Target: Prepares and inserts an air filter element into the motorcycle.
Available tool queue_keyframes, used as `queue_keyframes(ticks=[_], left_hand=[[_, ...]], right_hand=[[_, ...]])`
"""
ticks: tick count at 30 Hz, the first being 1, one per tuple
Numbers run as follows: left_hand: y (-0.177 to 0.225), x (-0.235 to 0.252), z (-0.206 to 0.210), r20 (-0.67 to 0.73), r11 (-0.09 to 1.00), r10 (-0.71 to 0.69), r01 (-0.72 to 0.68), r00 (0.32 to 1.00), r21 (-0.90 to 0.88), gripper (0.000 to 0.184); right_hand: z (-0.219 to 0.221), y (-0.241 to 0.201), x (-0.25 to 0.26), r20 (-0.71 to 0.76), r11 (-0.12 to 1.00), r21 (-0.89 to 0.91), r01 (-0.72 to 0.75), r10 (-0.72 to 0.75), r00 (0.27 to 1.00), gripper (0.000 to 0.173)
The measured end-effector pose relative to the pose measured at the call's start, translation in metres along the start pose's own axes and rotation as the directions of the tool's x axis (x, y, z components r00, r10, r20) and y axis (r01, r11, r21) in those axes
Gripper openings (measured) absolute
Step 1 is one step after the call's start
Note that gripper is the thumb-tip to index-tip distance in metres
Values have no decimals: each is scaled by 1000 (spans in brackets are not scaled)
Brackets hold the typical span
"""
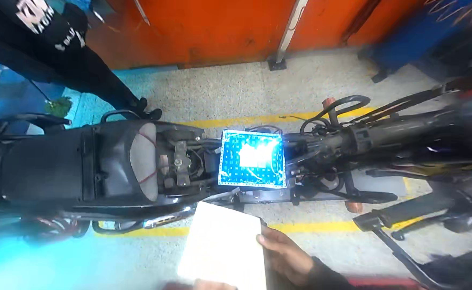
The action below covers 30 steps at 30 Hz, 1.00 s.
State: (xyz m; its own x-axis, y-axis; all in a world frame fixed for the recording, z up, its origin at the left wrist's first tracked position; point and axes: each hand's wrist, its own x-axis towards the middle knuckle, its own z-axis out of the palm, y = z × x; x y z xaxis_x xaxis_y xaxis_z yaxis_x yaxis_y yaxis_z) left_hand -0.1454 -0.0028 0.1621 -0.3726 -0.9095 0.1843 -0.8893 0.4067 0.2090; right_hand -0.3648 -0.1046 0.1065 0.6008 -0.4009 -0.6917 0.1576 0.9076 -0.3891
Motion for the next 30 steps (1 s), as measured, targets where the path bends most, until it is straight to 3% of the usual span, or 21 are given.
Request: queue_keyframes(ticks=[3, 4, 6, 7, 8, 10, 11, 13, 15, 18, 24, 30], left_hand=[[17, -4, 33, -70, 996, 55, -59, 996, -62, 17], [25, -8, 40, -121, 993, 17, -32, 992, -118, 16], [40, -24, 52, -259, 956, -200, 131, 945, -263, 13], [45, -32, 57, -299, 906, -364, 261, 882, -334, 14], [46, -39, 63, -270, 822, -521, 391, 810, -415, 28], [43, -47, 86, -34, 610, -692, 558, 722, -563, 71], [42, -50, 105, 80, 518, -709, 595, 700, -614, 85], [46, -53, 150, 233, 409, -684, 628, 691, -663, 93], [52, -50, 189, 230, 427, -660, 609, 715, -668, 82], [50, -35, 231, 79, 547, -664, 555, 743, -626, 57], [21, -13, 269, -85, 725, -577, 461, 812, -512, 51], [5, -3, 279, -148, 735, -591, 455, 793, -502, 51]], right_hand=[[-21, 29, 24, -189, 998, 34, 45, -38, 981, 31], [-31, 38, 34, -250, 997, 11, 72, -67, 966, 32], [-62, 58, 56, -315, 992, -45, 120, -128, 940, 38], [-82, 71, 68, -326, 989, -73, 128, -145, 934, 42], [-101, 84, 78, -338, 987, -87, 133, -154, 928, 43], [-130, 105, 102, -388, 985, -122, 124, -163, 907, 39], [-138, 113, 115, -404, 983, -151, 102, -155, 902, 39], [-149, 127, 142, -417, 974, -215, 73, -159, 895, 39], [-162, 136, 166, -332, 962, -248, 110, -191, 924, 41], [-171, 137, 211, -227, 959, -126, 255, -278, 933, 40], [-160, 117, 270, -282, 905, -170, 391, -425, 860, 40], [-137, 96, 276, -460, 901, -283, 330, -429, 777, 32]])
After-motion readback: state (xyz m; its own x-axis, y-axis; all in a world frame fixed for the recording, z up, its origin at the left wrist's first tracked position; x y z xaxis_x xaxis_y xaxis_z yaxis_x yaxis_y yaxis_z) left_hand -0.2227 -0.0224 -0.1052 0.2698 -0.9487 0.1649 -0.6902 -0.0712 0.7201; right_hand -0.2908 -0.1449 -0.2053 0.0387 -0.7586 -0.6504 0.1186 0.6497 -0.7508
